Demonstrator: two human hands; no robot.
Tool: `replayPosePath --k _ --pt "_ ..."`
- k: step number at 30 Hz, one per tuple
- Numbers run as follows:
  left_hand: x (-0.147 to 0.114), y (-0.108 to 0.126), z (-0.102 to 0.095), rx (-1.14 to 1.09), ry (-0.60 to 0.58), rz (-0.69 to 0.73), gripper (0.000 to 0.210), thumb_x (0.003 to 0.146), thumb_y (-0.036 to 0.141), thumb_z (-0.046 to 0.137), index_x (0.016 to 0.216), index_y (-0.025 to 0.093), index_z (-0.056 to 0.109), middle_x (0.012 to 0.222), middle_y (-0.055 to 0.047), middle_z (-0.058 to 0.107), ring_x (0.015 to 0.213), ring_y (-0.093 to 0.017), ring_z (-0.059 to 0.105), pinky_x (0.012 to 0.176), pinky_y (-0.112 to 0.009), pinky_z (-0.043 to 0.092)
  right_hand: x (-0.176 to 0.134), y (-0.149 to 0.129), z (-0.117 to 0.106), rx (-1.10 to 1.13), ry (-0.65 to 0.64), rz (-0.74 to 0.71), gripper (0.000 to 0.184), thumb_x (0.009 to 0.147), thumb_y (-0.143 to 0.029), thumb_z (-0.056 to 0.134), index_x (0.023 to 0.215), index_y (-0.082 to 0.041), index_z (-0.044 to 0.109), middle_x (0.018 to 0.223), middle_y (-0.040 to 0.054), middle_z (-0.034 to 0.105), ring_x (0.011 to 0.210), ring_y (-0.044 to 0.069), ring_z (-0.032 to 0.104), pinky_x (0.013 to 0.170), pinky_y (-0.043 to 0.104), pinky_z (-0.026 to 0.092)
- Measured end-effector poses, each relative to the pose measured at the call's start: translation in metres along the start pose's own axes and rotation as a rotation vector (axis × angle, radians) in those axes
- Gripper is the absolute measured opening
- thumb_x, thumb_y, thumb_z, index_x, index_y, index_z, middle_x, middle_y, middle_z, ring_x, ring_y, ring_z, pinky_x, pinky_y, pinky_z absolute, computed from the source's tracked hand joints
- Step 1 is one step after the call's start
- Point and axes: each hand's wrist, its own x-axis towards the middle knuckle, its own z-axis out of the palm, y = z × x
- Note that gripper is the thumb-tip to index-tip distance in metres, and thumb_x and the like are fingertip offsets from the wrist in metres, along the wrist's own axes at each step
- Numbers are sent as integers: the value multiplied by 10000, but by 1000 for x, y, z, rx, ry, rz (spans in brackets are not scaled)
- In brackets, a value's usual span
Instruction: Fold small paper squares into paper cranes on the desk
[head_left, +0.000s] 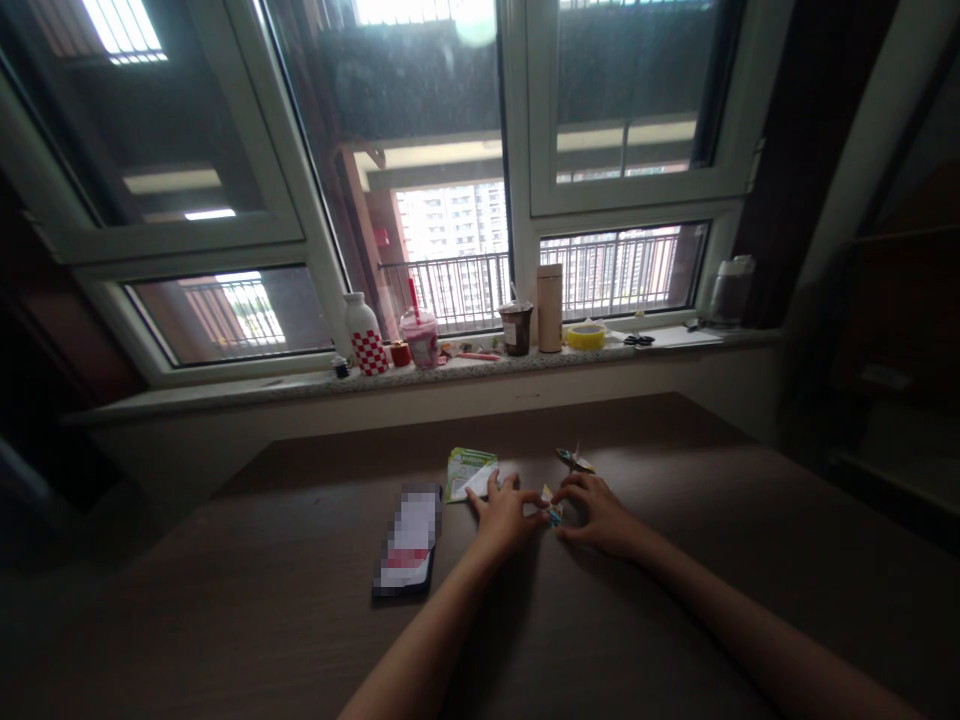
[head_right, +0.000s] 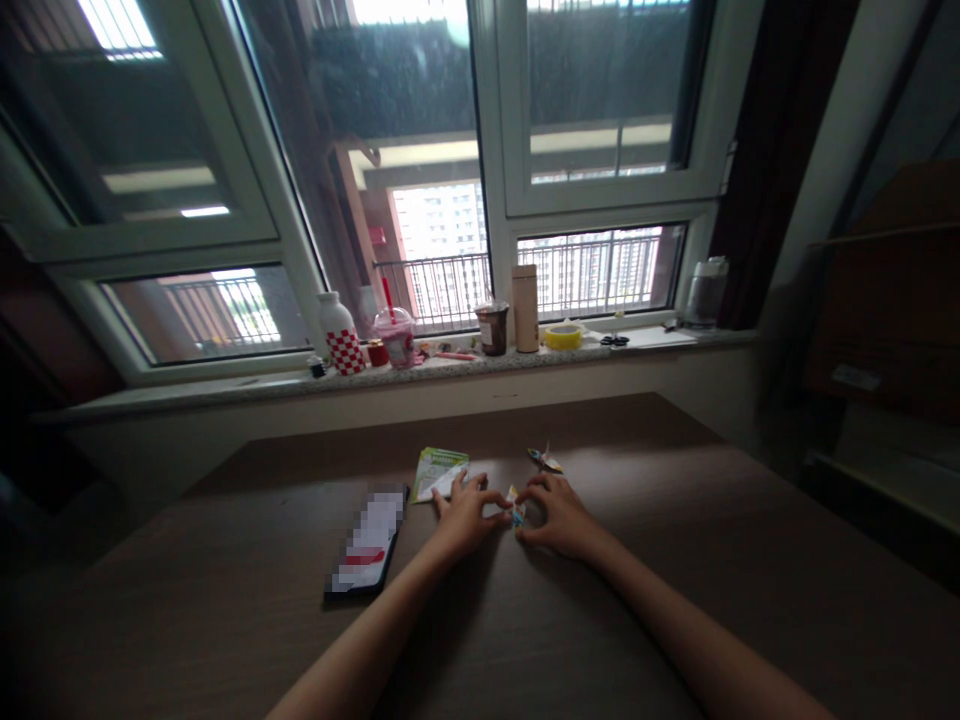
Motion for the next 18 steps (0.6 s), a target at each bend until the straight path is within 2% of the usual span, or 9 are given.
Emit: replayPosePath --k 9,15,18 --pt "1 -1 1 -17 29 65 247 862 506 622 1078 447 727 1501 -19 474 1505 -363 156 1075 -786 -43 -1 6 -5 59 -37 -13 502 645 -439 841 1099 -263 722 1278 96 573 1267 299 472 1112 450 365" --pt "0 -2 6 -32 62 116 247 870 515 604 1087 477 717 1479 -2 497 1497 -344 183 1087 -772 -60 4 16 -9 116 -29 -65 303 808 -429 706 1053 -258 757 1201 93 632 1219 281 529 1098 471 377" --pt "1 -3 7 -30 48 121 251 871 500 599 1098 497 708 1478 13 496 1494 -339 189 1096 -766 -54 6 19 -7 113 10 -61 257 823 -419 690 1002 -251 768 1167 95 651 1198 284 547 1087 480 390"
